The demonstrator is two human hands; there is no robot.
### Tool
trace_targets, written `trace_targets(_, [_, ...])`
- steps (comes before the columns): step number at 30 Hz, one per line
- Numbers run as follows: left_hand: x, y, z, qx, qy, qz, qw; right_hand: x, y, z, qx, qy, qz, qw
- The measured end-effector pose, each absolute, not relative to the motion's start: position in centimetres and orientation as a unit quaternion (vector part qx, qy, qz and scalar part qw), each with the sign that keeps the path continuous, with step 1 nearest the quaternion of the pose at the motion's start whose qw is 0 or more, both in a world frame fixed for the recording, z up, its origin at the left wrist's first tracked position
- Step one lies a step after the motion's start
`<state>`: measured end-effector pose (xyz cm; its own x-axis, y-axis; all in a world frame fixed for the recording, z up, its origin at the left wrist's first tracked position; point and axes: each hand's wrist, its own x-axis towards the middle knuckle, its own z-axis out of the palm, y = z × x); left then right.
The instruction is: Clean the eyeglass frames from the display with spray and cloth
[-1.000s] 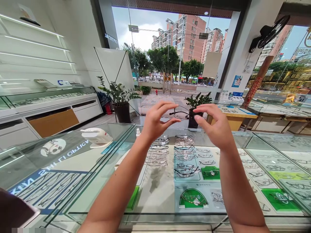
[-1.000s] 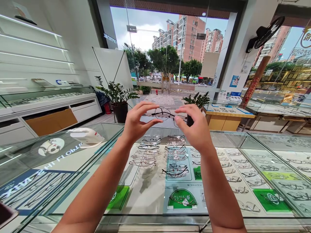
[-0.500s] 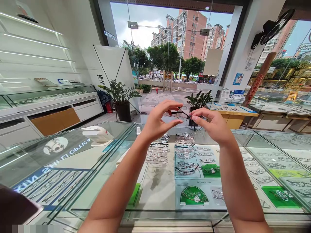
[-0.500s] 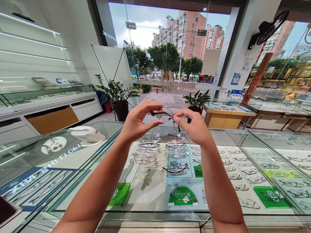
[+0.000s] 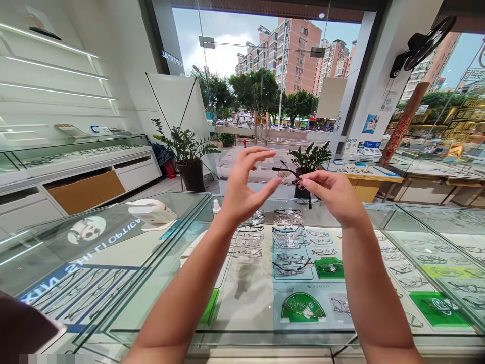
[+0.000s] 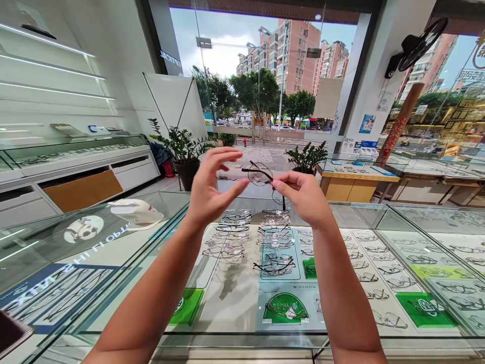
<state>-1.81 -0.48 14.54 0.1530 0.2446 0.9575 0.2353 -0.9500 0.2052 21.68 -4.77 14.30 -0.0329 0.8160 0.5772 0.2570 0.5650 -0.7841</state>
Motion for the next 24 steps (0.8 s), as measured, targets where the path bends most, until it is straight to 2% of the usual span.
trace_targets(2, [-1.6, -1.6, 14.7, 0.725, 0.214, 0.655, -0.008, 21.5, -4.6, 14.1, -0.411, -0.665, 0.211, 0.587])
trace_targets(7, [-0.5, -3.0, 14.3, 0.785, 0.307, 0.496, 0.207, 19.7, -4.9, 13.8, -0.435, -0.667, 0.098, 0.597])
trace_targets(13, [0.2, -1.7, 13.7, 0.749, 0.317, 0.498, 0.301, 17.3, -5.4, 13.3, -0.412, -0.697, -0.041, 0.585])
trace_targets(19, [0.1, -0.7, 13.5, 0.72, 0.313, 0.518, 0.338, 16.7, -6.0, 13.4, -0.439, -0.729, -0.046, 0.523])
trace_targets(22, [-0.1, -0.6, 13.6, 0.729, 0.34, 0.509, 0.307, 17.0, -6.6, 13.6, -0.46, -0.73, -0.027, 0.504])
trace_targets(24, [-0.3, -0.7, 13.7, 0.751, 0.356, 0.487, 0.268, 17.6, -7.1, 13.8, -0.477, -0.706, -0.019, 0.523])
